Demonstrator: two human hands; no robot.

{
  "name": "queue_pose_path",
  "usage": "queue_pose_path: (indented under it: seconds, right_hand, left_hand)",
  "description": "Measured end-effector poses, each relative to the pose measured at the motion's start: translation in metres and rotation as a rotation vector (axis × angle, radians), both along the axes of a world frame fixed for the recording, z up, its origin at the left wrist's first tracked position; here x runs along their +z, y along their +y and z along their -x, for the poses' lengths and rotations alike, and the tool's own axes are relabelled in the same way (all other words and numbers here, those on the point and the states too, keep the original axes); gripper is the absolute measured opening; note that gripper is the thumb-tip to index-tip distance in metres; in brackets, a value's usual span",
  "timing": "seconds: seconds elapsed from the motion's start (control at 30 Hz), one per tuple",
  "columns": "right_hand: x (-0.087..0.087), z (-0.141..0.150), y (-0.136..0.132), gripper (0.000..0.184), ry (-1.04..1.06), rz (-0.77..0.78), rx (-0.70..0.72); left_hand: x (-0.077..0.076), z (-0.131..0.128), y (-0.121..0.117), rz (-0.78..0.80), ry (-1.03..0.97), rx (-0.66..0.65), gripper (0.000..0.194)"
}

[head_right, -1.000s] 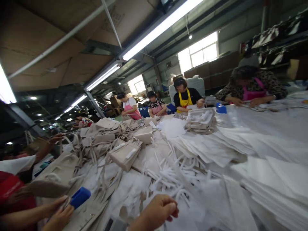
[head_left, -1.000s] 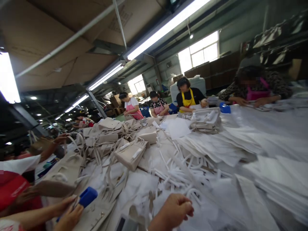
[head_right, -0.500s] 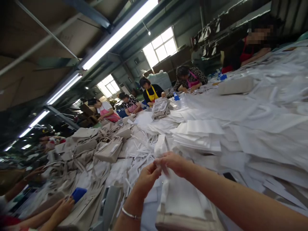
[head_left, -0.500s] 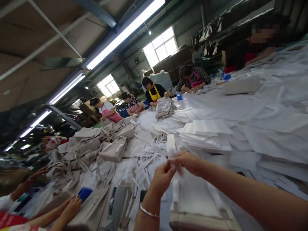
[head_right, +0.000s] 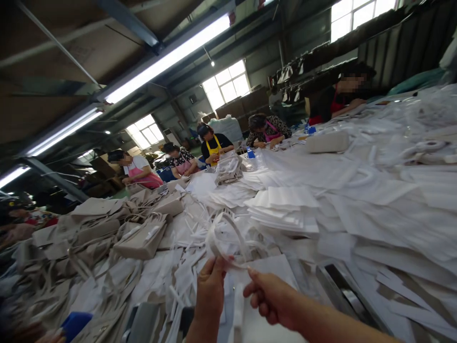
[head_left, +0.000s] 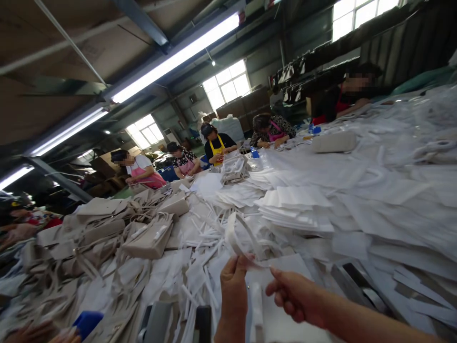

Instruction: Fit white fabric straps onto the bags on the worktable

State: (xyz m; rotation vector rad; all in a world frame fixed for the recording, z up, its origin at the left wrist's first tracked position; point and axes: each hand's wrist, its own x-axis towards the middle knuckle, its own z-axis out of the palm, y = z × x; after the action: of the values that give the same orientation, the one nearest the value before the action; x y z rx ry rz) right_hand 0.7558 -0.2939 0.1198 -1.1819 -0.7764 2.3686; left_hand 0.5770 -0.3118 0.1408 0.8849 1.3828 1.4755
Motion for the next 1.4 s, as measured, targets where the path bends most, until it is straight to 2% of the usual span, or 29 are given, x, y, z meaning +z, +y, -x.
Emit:
queue_pose_path:
  seconds: [0.07,0.13,0.17,0.23,0.3,0.37,0.5,0.63,0.73,0.87,0.93,0.97,1.07,1.17,1.23,1.3,1.37,1.4]
  right_hand:
    - [-0.007,0.016,-0.003,0.042,0.053,0.13,-0.119]
    - [-0.008,0.029,0.001,0.026,0.019,0.087,-0.204]
    - [-0.008,0.034,0.003,0.021,-0.037,-0.019,-0.192]
    - [-0.01,0.039,0.007,0.016,-0.179,-0.374,-0.091]
    - [-0.013,0.041,0.005,0.023,-0.303,-0.792,0.047]
    - [-0.02,0.04,0.0,0.029,-0.429,-1.115,0.184]
    - [-0.033,0.032,-0.013,0.017,-0.727,-1.51,0.483]
    - [-0.039,0.02,-0.019,0.026,-0.721,-1.736,0.621]
    - [-0.038,0.017,-0.022,0.025,-0.702,-1.752,0.637]
    - [-0.034,0.014,-0.023,0.024,-0.653,-1.68,0.63]
    - [-0.03,0.008,-0.019,0.028,-0.624,-1.592,0.554]
    - [-0.027,0.005,-0.017,0.029,-0.617,-1.538,0.467]
    - [-0.016,-0.001,-0.011,0.025,-0.495,-1.238,0.196]
    - [-0.01,0.008,-0.011,0.023,-0.266,-0.805,0.163]
    - [-0.013,0.017,-0.014,0.03,-0.241,-0.659,0.113]
    - [-0.018,0.023,-0.018,0.032,-0.279,-0.666,0.029]
    - [-0.023,0.021,-0.021,0.031,-0.323,-0.801,0.029]
    - [-0.025,0.018,-0.021,0.031,-0.34,-0.911,0.059]
  left_hand:
    - [-0.002,0.0,-0.004,0.019,0.02,-0.055,0.04]
    - [-0.004,0.001,-0.01,0.054,0.052,-0.113,0.04]
    - [-0.006,0.002,-0.013,0.071,0.06,-0.135,0.041]
    - [-0.011,0.006,-0.019,0.096,0.054,-0.152,0.046]
    - [-0.019,0.01,-0.024,0.116,0.048,-0.14,0.051]
    - [-0.027,0.013,-0.032,0.154,0.06,-0.122,0.052]
    - [-0.036,0.011,-0.05,0.232,0.027,-0.137,0.048]
    - [-0.037,0.007,-0.064,0.326,-0.044,-0.179,0.057]
    - [-0.038,0.003,-0.068,0.399,-0.066,-0.242,0.065]
    - [-0.04,0.0,-0.068,0.47,-0.021,-0.301,0.059]
    - [-0.04,0.0,-0.067,0.483,-0.018,-0.27,0.06]
    - [-0.04,0.0,-0.066,0.468,-0.012,-0.231,0.062]
    - [-0.037,-0.004,-0.066,0.322,0.108,-0.086,0.064]
    - [-0.039,-0.014,-0.068,0.144,0.33,-0.014,0.049]
    - [-0.044,-0.021,-0.072,0.101,0.452,0.014,0.042]
    - [-0.051,-0.022,-0.075,0.098,0.531,0.036,0.041]
    - [-0.056,-0.016,-0.077,0.12,0.486,-0.015,0.043]
    - [-0.057,-0.011,-0.077,0.154,0.389,-0.081,0.048]
